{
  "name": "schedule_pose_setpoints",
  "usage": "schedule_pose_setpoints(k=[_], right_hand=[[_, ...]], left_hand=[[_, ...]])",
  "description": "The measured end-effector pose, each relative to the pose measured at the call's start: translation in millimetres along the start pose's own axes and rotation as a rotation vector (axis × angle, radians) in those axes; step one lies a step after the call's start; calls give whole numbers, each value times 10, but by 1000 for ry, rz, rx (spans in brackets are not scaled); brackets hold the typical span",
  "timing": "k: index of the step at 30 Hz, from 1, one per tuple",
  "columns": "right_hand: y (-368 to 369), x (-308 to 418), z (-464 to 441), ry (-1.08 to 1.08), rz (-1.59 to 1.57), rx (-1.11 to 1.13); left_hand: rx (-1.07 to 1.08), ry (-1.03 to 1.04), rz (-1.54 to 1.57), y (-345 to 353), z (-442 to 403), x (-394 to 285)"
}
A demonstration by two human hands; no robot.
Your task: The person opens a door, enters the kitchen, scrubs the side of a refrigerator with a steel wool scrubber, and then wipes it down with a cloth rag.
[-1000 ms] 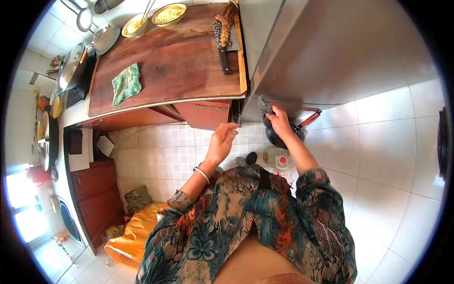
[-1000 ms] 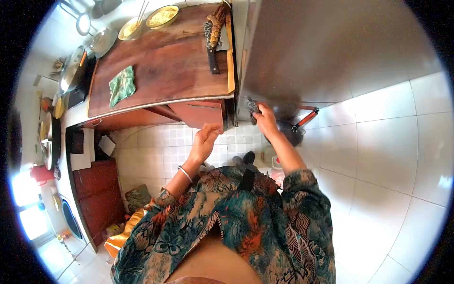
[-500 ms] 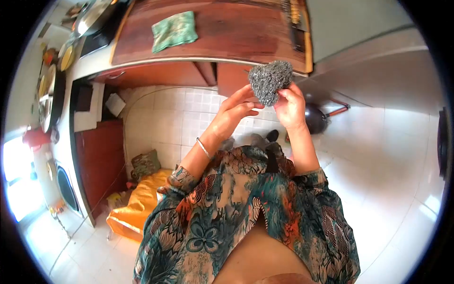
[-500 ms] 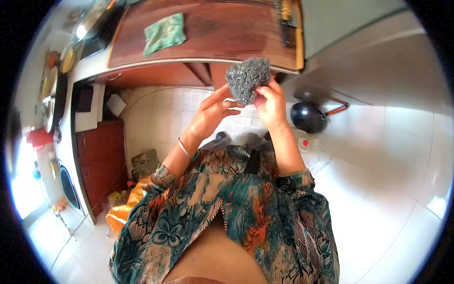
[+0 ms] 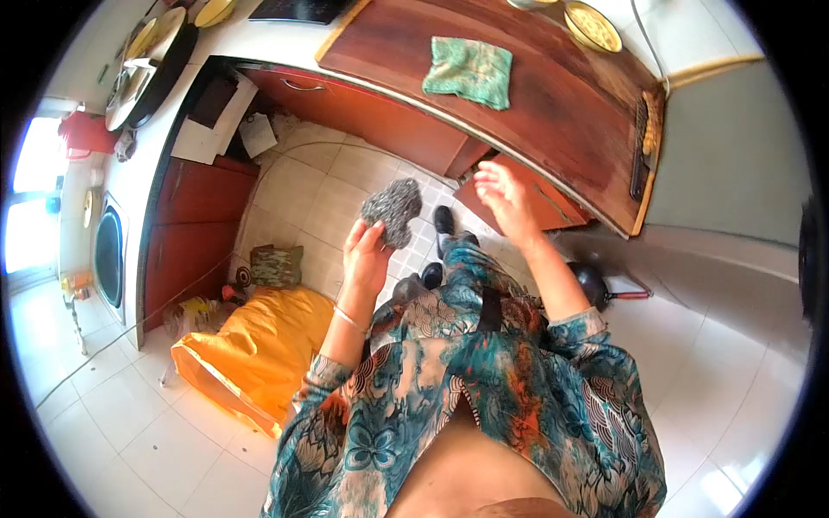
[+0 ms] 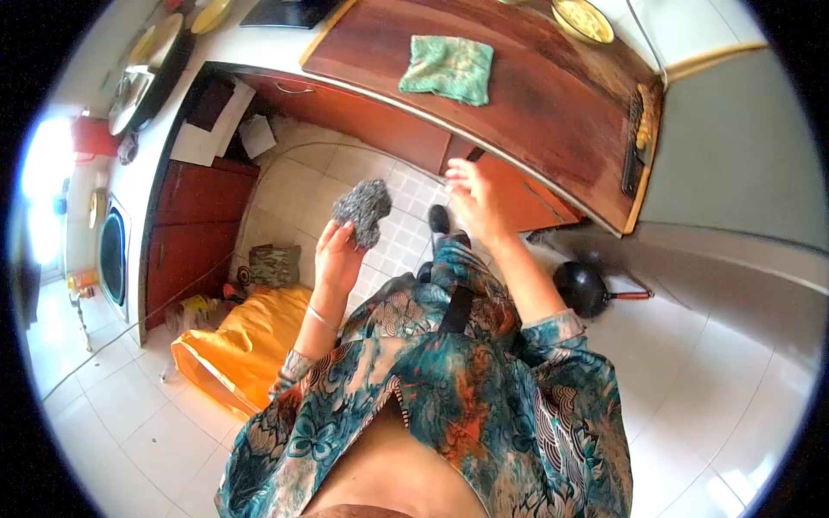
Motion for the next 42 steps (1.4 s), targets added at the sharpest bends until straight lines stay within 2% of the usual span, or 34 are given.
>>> schedule_pose_setpoints(k=[1, 3, 7, 10, 12, 13, 15, 17, 19, 20, 24, 26, 29, 31, 32, 34, 38, 39, 41, 42], right_hand=[[-70, 49, -189, -77, 120, -55], [-284, 47, -606, -132, 158, -110], [-947, 1, -1128, -124, 468, -268], [-1501, -863, -1038, 131, 355, -329], [-1819, -1664, -744, 329, 422, -382], [-1927, -2008, -610, 314, 487, -468], [-1843, -2093, -403, 346, 389, -446], [-1557, -1713, -193, 351, 378, -352], [-1268, -1644, -84, 456, 74, -320], [-1078, -1434, -89, 436, -138, -260], [-138, -225, -391, 311, -322, 58], [463, 118, -566, 262, -405, 202], [1303, 521, -1053, 234, -495, 373], [1832, 837, -1269, 173, -556, 418], [1732, 1050, -914, 176, -588, 379], [2145, 1348, -1086, 177, -624, 450], [2698, 1498, -1264, 216, -543, 422], [2517, 1428, -1085, 290, -527, 336], [2741, 1488, -1240, 308, -508, 327], [2870, 1523, -1339, 298, -483, 333]], left_hand=[[-28, 13, 18, -79, -5, -115], [-83, 42, 55, -208, -6, -326], [-114, 71, 102, -483, 75, -353], [-152, 34, 33, -526, 206, -333], [-200, 12, 11, -582, 295, -335], [-208, 2, 19, -607, 289, -347], [-199, 37, 15, -559, 287, -448], [-199, 71, 26, -537, 286, -519], [-224, 108, 50, -542, 318, -662], [-263, 131, 65, -566, 365, -698], [-313, 181, 121, -663, 474, -920], [-407, 189, 123, -737, 537, -1053], [-423, 304, 137, -1035, 416, -1312], [-441, 384, 158, -1030, 380, -1699], [-422, 346, 153, -965, 593, -1681], [-421, 356, 202, -1235, 469, -1947], [-463, 290, 79, -1357, 322, -2719], [-462, 244, 76, -1253, 325, -2760], [-469, 355, 112, -1214, 171, -3162], [-455, 347, 6, -1386, 115, -3369]])
Point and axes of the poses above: each hand's wrist, its own z-axis away from the middle knuckle, its own y-axis out of the palm, x = y × z, the point moved 8 cm from there along -z, towards the middle knuckle, and after that the axes turned 13 degrees about z, right-handed, at the moved point
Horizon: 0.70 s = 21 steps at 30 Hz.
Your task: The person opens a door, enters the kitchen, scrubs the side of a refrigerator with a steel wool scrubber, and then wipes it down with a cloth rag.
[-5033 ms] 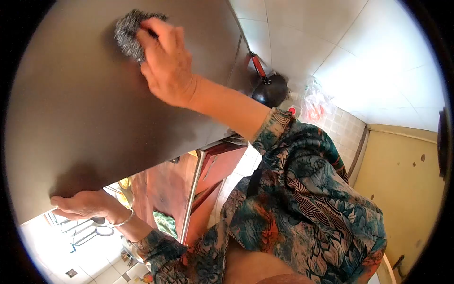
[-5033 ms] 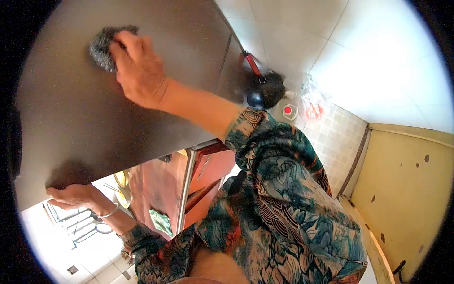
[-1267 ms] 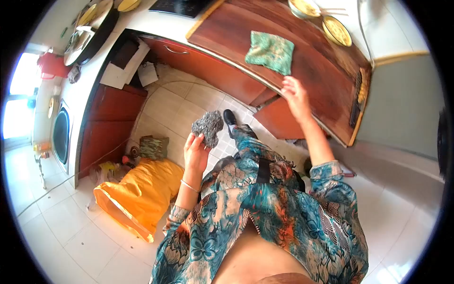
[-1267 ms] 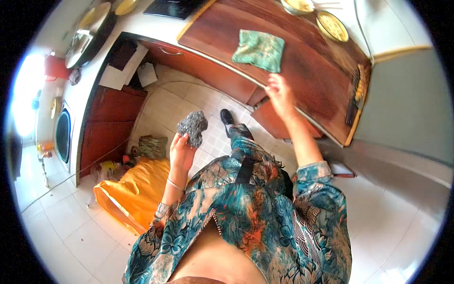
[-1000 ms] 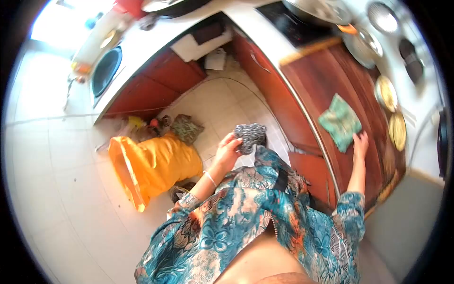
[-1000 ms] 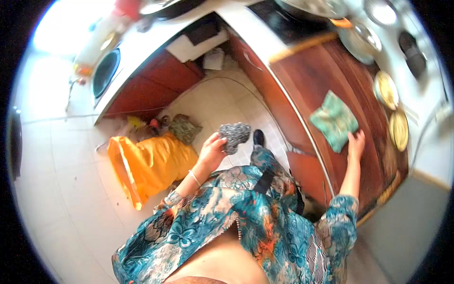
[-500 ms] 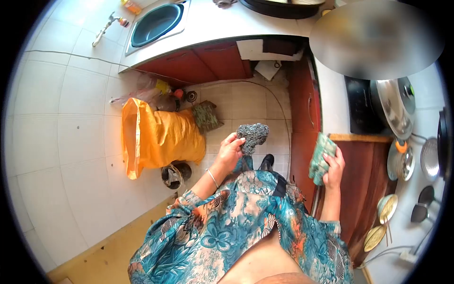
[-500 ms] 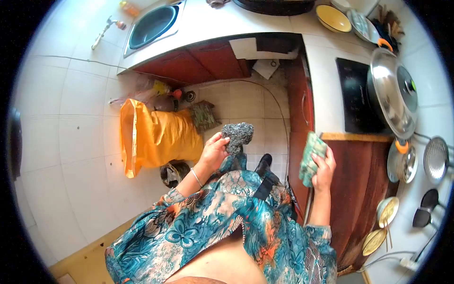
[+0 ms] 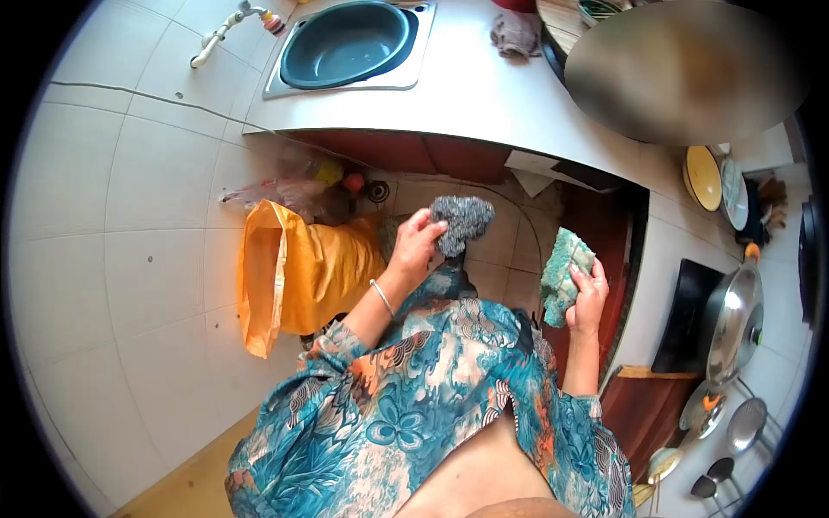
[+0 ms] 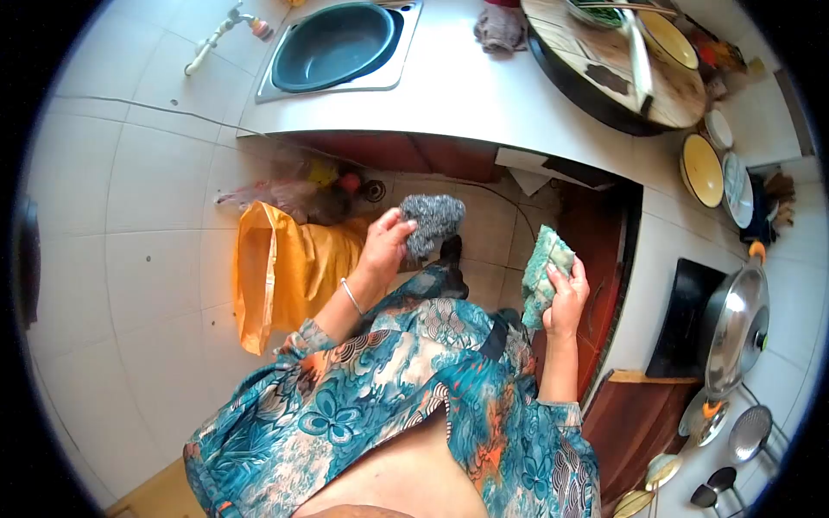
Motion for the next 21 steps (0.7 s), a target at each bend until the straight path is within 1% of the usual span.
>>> schedule_pose_setpoints(k=[1, 3, 4, 8, 10, 11, 15, 16, 17, 18, 21], right_hand=[[115, 18, -85, 6, -2, 12], [329, 146, -275, 2, -12, 34], [328, 137, -111, 44, -3, -34], [663, 274, -586, 26, 26, 44], [788, 289, -837, 31, 68, 84], [681, 225, -692, 63, 75, 33], [1025, 384, -1173, 44, 121, 117], [1092, 414, -1261, 43, 124, 116], [1156, 435, -1342, 45, 129, 114], [926, 388, -1067, 85, 150, 55], [1118, 470, -1276, 92, 165, 34]], left_hand=[[-11, 57, -49, -34, -121, -194], [-62, 90, -87, -124, -321, -501], [-86, 57, 11, -123, -341, -481], [-116, 128, -67, -183, -659, -858], [-136, 145, 11, -221, -778, -977], [-127, 85, 17, -219, -754, -913], [-173, 180, 140, -291, -1114, -1332], [-172, 202, 85, -364, -1241, -1442], [-187, 229, 106, -363, -1337, -1591], [-177, 205, 99, -296, -1282, -1522], [-185, 314, 144, -391, -1762, -1994]])
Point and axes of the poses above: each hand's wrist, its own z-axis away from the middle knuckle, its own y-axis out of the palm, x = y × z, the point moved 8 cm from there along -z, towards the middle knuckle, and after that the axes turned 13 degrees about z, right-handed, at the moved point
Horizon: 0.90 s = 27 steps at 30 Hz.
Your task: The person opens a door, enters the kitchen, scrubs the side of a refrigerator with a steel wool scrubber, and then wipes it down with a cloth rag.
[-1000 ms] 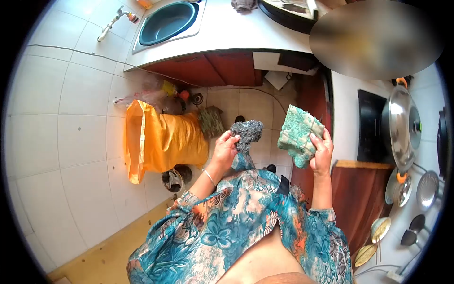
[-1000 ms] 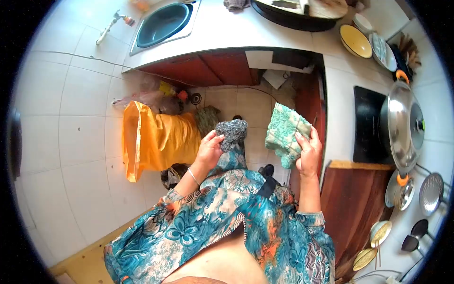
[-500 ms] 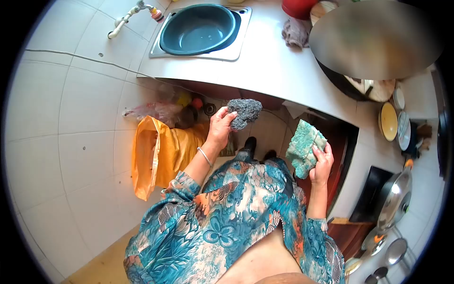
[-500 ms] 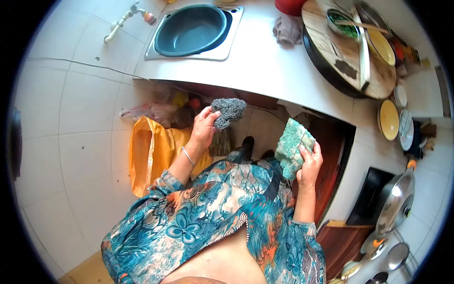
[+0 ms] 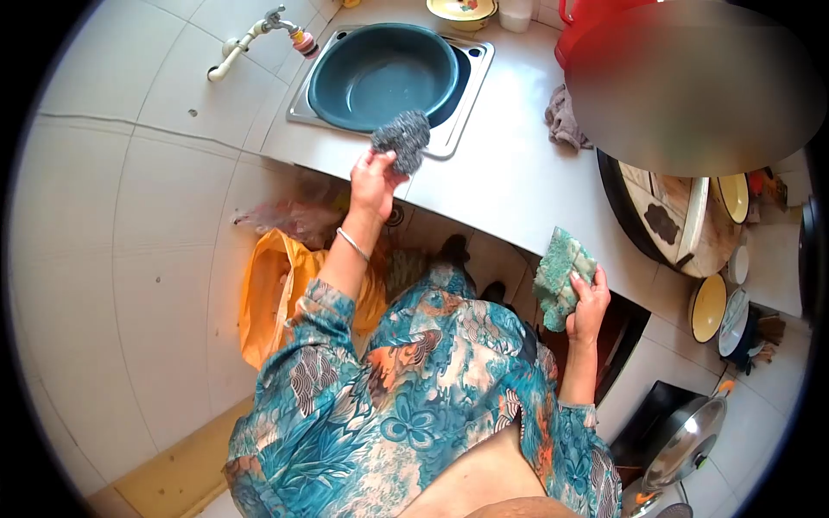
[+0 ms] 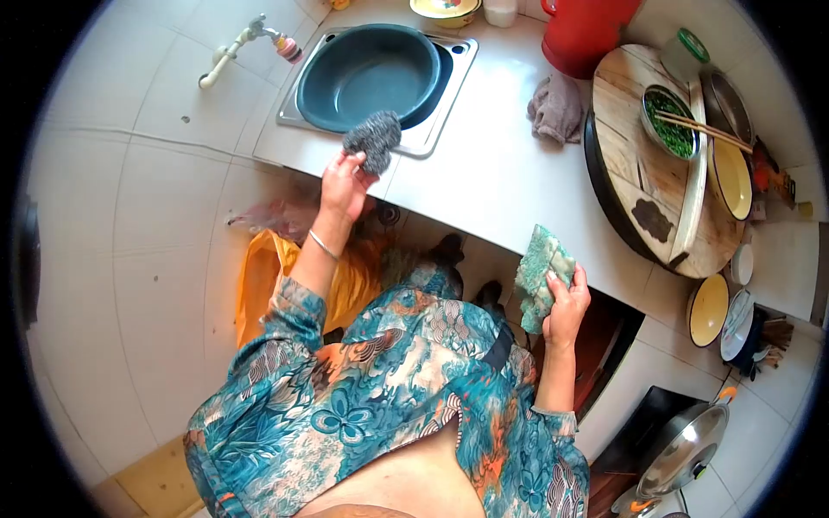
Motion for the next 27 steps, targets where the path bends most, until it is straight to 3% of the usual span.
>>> schedule_pose_setpoints(k=[12, 17, 18, 20, 22, 27], right_hand=[[466, -322, -349, 299, 99, -228], [817, -513, -636, 408, 310, -278], [582, -567, -398, 440, 335, -303], [706, -470, -484, 466, 403, -378], [733, -460, -558, 455, 426, -392], [599, -462, -409, 479, 485, -412]], left_hand=[[-121, 128, -31, -36, -2633, -631], [-341, 409, -250, -227, -3467, -1019], [-397, 431, -345, -279, -3226, -954], [-488, 466, -494, -432, -3571, -1054], [-496, 772, -864, -484, -3712, -1257], [-612, 899, -1024, -420, -3432, -1331]])
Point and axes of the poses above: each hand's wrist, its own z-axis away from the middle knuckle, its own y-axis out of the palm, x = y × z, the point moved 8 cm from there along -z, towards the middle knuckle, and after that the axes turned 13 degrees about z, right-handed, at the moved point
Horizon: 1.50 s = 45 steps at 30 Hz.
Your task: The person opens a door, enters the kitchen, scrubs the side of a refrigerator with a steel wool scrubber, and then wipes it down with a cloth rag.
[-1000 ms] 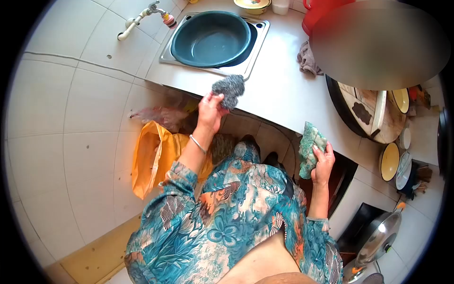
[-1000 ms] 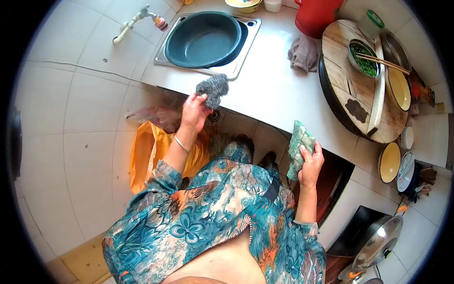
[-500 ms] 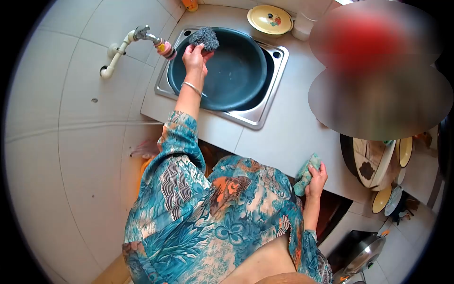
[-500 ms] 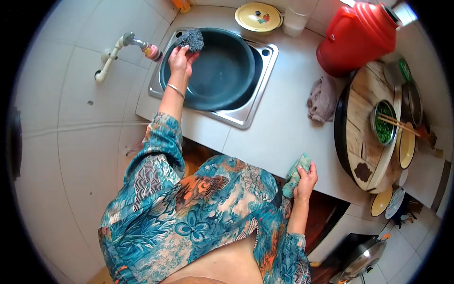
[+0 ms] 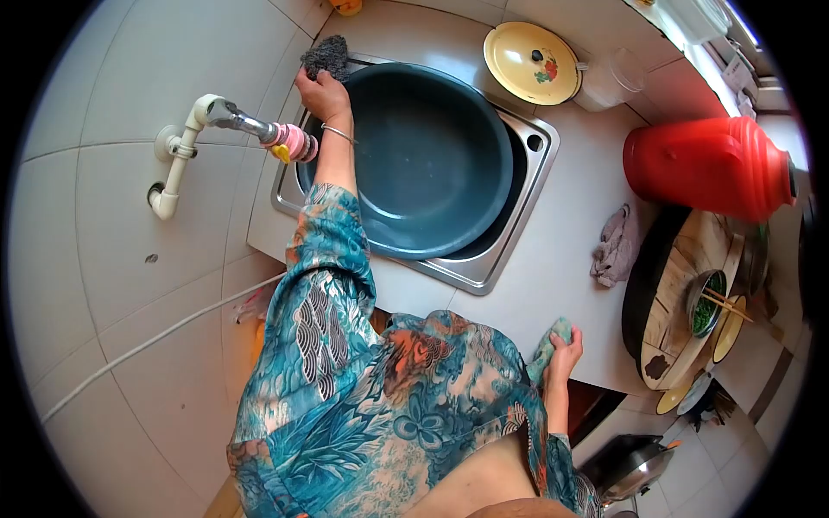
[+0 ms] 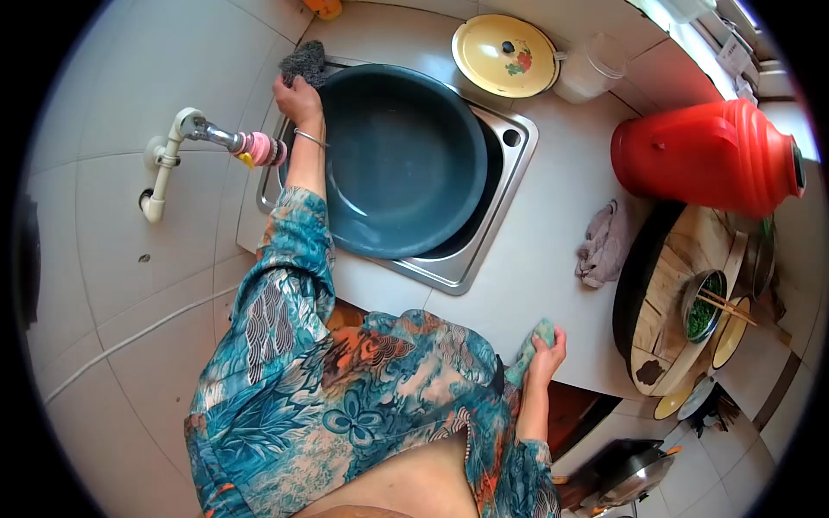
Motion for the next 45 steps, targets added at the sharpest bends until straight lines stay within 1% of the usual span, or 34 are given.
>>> schedule_pose_setpoints(k=[3, 6, 9, 10, 11, 13, 15, 17, 18, 19, 21, 23, 25, 26, 27, 28, 29, 31, 32, 33, 34, 36, 37, 38, 39, 40, 42, 43, 45], right_hand=[[22, 60, 4, -7, 6, -33], [-11, -16, -24, -30, 31, -57], [-7, -2, -39, -35, 45, -80], [-11, -3, -43, -40, 54, -64], [-7, 12, -54, -46, 57, -54], [-15, 13, -50, -50, 53, -42], [55, 79, -104, -44, 20, -23], [125, -39, -274, -154, 62, -104], [169, 15, -298, -148, 41, -97], [-95, -283, -283, -128, 51, -85], [149, -95, -313, -123, -122, -13], [342, 296, -178, -129, -389, 50], [460, 666, -76, -305, -576, 130], [-142, 316, -23, -325, -629, 159], [34, 715, 172, -408, -695, 124], [-74, 840, 358, -493, -777, 141], [-210, 933, 565, -580, -851, 156], [-561, 913, 864, -698, -912, 133], [-734, 841, 971, -762, -937, 109], [-1013, 664, 1005, -819, -931, 9], [-1178, 503, 1058, -828, -924, -51], [-1425, 52, 1096, -786, -885, -218], [-1536, -222, 1080, -754, -843, -309], [-1678, -427, 1197, -726, -762, -457], [-1776, -640, 1276, -675, -775, -540], [-1786, -807, 1004, -658, -848, -540], [-1880, -1156, 931, -619, -980, -608], [-1917, -1321, 890, -586, -1048, -617], [-2022, -1562, 820, -560, -1173, -637]], left_hand=[[12, -22, -41, 40, -89, 37], [98, -42, 70, 104, -150, 308], [83, -52, -10, 45, -133, 209], [58, -10, -74, 49, -137, 327], [101, -9, -92, 58, -129, 332], [172, -72, -121, 69, -99, 405], [81, 126, -235, -13, -28, 216], [178, 210, -316, -95, 127, -162], [209, 288, -260, -148, 308, -376], [253, 341, -224, -495, 953, -530], [467, 388, 76, -540, 1435, -909], [779, 233, 322, -523, 2019, -1070], [1067, 209, 514, -481, 2619, -1231], [1201, 15, 541, -861, 3579, -1475], [1343, -147, 643, -699, 3563, -1391], [1383, -255, 678, -636, 3790, -1303], [1435, -534, 747, -621, 3976, -1301], [1706, -860, 914, -552, 4454, -1385], [1761, -883, 955, -661, 4615, -1783], [1812, -1164, 962, -580, 5051, -1582], [1868, -1319, 979, -663, 5290, -1667], [2019, -1526, 940, -1030, 5682, -2033], [2108, -1573, 917, -1214, 5839, -2219], [2195, -1605, 884, -1379, 5958, -2392], [2279, -1619, 848, -1529, 6077, -2548], [2340, -1636, 808, -1543, 6235, -2687], [2488, -1649, 709, -1747, 6473, -2938], [2549, -1626, 659, -1807, 6604, -3025], [2704, -1456, 613, -1925, 6820, -3190]])
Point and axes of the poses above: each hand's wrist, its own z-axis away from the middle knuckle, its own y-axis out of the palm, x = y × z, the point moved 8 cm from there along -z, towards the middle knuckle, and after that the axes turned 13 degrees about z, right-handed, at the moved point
